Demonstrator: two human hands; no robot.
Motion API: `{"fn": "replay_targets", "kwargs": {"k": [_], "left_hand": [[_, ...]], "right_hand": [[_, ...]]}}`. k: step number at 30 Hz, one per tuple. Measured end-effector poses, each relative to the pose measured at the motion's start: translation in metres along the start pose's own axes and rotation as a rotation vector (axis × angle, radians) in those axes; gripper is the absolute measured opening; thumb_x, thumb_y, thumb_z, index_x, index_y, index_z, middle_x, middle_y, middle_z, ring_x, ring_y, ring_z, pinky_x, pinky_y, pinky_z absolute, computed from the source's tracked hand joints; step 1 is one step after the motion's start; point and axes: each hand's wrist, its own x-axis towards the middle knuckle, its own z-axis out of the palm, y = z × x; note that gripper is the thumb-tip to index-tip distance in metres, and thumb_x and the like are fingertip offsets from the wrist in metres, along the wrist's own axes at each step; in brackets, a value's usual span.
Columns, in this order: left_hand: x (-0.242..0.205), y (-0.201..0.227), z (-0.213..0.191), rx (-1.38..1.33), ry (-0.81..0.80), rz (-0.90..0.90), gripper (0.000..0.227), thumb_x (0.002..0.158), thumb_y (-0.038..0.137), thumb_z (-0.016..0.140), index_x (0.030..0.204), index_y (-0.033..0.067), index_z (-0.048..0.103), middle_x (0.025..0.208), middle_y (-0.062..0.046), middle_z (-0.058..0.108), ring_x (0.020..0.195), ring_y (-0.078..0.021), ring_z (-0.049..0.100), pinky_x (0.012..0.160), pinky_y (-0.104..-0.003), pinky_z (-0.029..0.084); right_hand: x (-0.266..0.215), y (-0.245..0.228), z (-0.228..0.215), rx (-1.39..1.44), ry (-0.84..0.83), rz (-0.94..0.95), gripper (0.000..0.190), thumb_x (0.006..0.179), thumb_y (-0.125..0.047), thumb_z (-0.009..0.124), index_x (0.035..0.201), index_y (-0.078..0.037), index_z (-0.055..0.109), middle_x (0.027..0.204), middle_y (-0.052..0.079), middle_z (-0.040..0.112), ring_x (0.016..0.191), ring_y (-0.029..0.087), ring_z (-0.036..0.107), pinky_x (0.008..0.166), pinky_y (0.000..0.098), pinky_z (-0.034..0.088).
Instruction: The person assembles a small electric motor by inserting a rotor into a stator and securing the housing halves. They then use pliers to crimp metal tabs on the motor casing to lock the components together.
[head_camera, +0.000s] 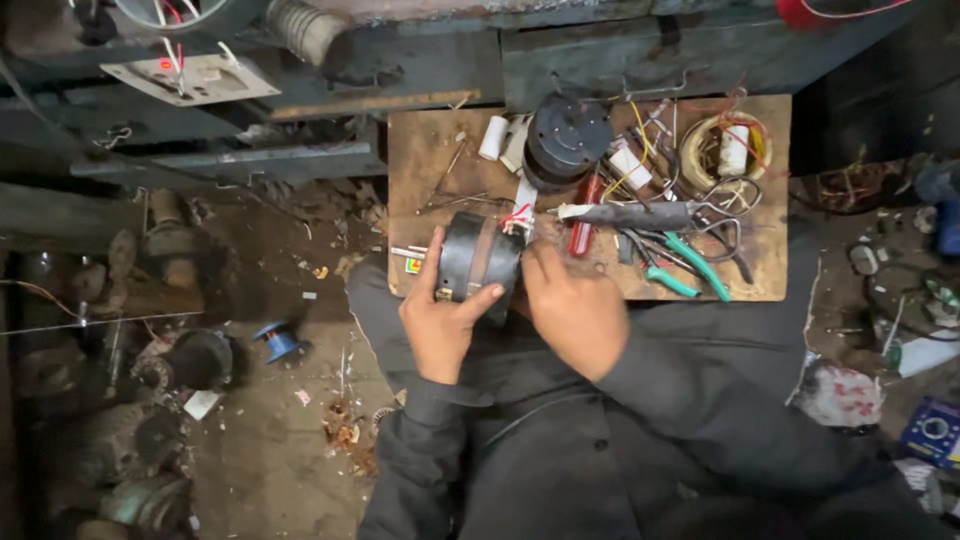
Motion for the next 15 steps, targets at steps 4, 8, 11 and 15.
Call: {"fn": "replay_targets", "kwargs": {"k": [4,8,11,15], "left_hand": [[0.001,0.001,0.001,-0.007,-0.006,0.007,0.093,0.064,0.028,0.094,0.147,0.0112,0.056,0.117,-0.016,0.077,0.096,-0.0194,0.075,0.089,-0.034,0.057],[-0.004,0.003,0.001,0.088,-0.006,0.129,0.104,0.069,0.032,0.094,0.154,0.0034,0.042,0.144,-0.023,0.060,0.128,-0.0333,0.062,0.106,-0.041,0.049],[-0.012,0.011,0.002,0.285,0.022,0.294,0.121,0.062,0.036,0.097,0.154,-0.0031,0.029,0.153,-0.029,0.041,0.140,-0.0455,0.045,0.111,-0.048,0.041],[-0.015,0.016,0.012,0.278,0.060,0.212,0.115,0.063,0.034,0.095,0.152,-0.0013,0.031,0.153,-0.025,0.043,0.140,-0.0432,0.047,0.110,-0.047,0.045]], "right_hand": [[0.028,0.019,0.004,0.070,-0.081,0.066,0.026,0.084,-0.012,0.064,0.108,-0.003,0.068,0.113,0.012,0.070,0.078,0.027,0.070,0.070,0.0459,0.052],[0.009,0.016,-0.012,0.629,0.011,0.167,0.028,0.089,-0.018,0.067,0.110,0.000,0.066,0.122,0.024,0.063,0.090,0.038,0.067,0.076,0.0466,0.052],[0.011,0.011,0.006,0.892,-0.070,0.445,0.028,0.092,-0.023,0.065,0.108,0.000,0.063,0.110,0.023,0.066,0.083,0.039,0.066,0.073,0.0457,0.053],[0.007,0.000,0.034,0.793,0.002,0.429,0.026,0.101,-0.024,0.058,0.107,0.001,0.059,0.098,0.026,0.064,0.092,0.045,0.063,0.078,0.0500,0.049]]}}
